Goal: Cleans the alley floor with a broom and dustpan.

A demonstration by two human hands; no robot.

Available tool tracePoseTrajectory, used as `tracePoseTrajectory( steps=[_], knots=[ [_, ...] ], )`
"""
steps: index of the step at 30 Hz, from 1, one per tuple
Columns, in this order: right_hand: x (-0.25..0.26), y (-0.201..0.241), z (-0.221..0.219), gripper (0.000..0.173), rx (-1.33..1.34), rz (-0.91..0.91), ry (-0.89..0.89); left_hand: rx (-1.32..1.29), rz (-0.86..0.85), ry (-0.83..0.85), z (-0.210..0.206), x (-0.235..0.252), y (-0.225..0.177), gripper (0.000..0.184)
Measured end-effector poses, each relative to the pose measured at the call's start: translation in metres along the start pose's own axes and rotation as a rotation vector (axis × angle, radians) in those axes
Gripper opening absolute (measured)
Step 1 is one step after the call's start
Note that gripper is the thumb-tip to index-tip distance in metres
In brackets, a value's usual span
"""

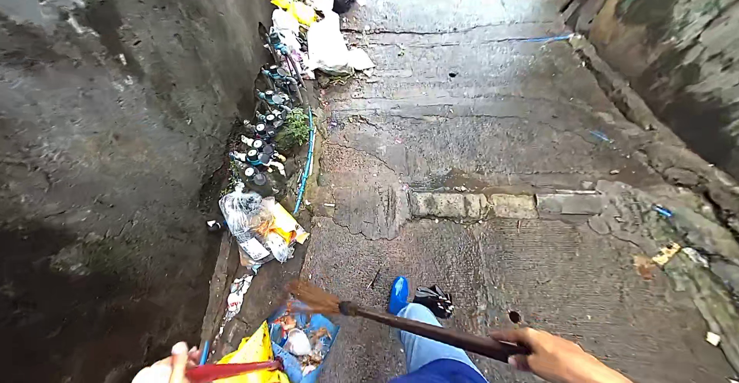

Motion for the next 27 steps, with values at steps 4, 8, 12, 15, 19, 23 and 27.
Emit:
tracePoseTrajectory(
  steps=[4, 8, 12, 15, 19, 23, 27],
  knots=[
    [0.01, -0.046, 0.052, 0.047, 0.323, -0.044, 0.016, -0.006, -0.01, -0.003, -0.084, 0.009, -0.056, 0.021],
    [0.041, -0.067, 0.134, 0.046, 0.582, -0.127, -0.08, -0.067, -0.027, -0.02, -0.181, 0.026, -0.098, 0.027],
    [0.109, -0.065, 0.247, 0.046, 0.745, -0.177, -0.225, -0.122, -0.033, -0.055, -0.285, 0.044, -0.121, 0.034],
    [0.172, -0.052, 0.335, 0.045, 0.833, -0.183, -0.287, -0.192, -0.046, -0.086, -0.379, 0.058, -0.133, 0.038],
    [0.23, -0.028, 0.433, 0.039, 0.99, -0.184, -0.295, -0.288, -0.03, -0.084, -0.513, 0.093, -0.133, 0.037],
    [0.235, 0.012, 0.547, 0.025, 1.158, -0.234, -0.282, -0.366, 0.032, -0.094, -0.652, 0.148, -0.146, 0.03],
    [0.237, 0.033, 0.647, 0.028, 1.223, -0.247, -0.268, -0.384, 0.069, -0.071, -0.775, 0.193, -0.176, 0.024]
  ],
)
Point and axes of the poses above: each hand's wrist, its own x-axis towards the middle knuckle, its own z-axis out of the back of the hand, y = z × x, the point moved 2 cm from there along x, towards the middle knuckle, and after that the axes turned 2 degrees about x, right-handed, at the moved point
